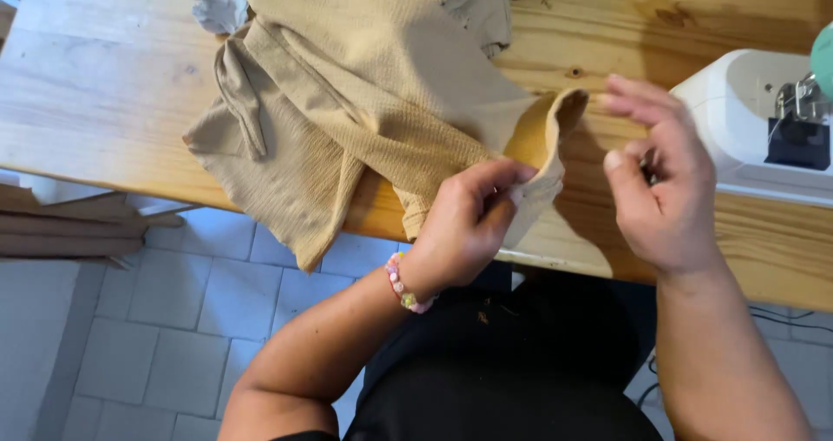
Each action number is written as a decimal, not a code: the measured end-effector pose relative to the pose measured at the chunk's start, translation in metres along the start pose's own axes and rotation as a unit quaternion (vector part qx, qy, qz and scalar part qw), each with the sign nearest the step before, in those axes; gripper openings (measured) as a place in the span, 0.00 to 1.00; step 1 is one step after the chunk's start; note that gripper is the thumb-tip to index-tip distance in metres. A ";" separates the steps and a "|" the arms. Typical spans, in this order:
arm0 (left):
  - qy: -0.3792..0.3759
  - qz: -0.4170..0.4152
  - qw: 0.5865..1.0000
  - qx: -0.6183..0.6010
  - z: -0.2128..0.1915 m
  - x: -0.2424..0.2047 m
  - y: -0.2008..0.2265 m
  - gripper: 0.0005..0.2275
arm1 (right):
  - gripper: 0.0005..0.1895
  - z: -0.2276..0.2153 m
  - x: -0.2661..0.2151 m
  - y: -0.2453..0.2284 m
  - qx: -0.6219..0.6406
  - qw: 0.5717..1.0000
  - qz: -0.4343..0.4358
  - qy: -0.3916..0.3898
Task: Trimming loose threads and folding the edges of a tan garment on a wooden table
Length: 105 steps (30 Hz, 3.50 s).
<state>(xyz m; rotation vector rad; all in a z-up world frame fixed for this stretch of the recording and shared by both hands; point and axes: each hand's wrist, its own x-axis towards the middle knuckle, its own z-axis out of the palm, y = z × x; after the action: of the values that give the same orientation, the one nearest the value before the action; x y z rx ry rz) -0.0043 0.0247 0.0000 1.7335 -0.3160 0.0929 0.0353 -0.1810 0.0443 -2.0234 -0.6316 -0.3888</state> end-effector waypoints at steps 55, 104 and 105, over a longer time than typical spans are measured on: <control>0.005 -0.052 0.999 -0.012 -0.018 0.010 -0.004 0.07 | 0.06 0.011 -0.021 0.029 -0.097 0.988 0.120 -0.020; 0.044 -0.200 0.912 -0.355 0.030 0.005 -0.001 0.05 | 0.07 0.024 -0.043 0.017 -0.122 0.968 -0.203 0.083; 0.046 -0.194 0.914 -0.352 0.030 0.008 -0.007 0.05 | 0.07 0.025 -0.040 0.018 -0.120 0.967 -0.209 0.086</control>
<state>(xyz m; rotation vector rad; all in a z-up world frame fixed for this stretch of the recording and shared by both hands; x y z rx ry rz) 0.0013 -0.0052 -0.0102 1.0382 0.0749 -0.2106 0.0138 -0.1774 -0.0011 -2.0450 -0.9400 -0.9192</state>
